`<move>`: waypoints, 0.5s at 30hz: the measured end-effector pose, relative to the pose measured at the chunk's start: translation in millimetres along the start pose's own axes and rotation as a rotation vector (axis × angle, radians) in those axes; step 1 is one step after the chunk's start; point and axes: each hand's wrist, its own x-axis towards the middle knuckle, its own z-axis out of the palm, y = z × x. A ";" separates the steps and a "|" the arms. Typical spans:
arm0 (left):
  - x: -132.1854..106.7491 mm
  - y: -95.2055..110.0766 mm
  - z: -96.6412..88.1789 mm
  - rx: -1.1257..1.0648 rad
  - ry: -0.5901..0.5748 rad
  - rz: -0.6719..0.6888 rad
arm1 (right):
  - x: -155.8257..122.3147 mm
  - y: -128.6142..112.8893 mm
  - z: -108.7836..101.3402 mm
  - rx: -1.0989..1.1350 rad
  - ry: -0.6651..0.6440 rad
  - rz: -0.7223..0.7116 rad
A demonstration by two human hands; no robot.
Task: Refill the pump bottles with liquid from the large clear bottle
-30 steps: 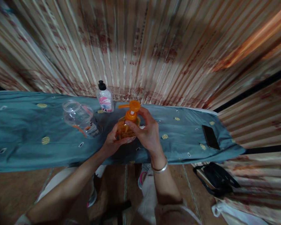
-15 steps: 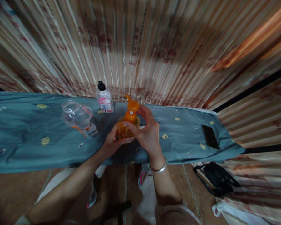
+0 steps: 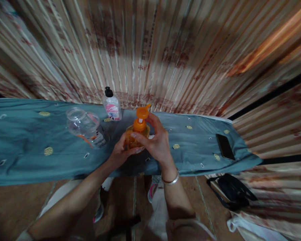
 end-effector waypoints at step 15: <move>-1.0 5.2 0.2 0.046 -0.009 -0.013 | -0.1 -1.9 3.0 0.009 -0.097 0.004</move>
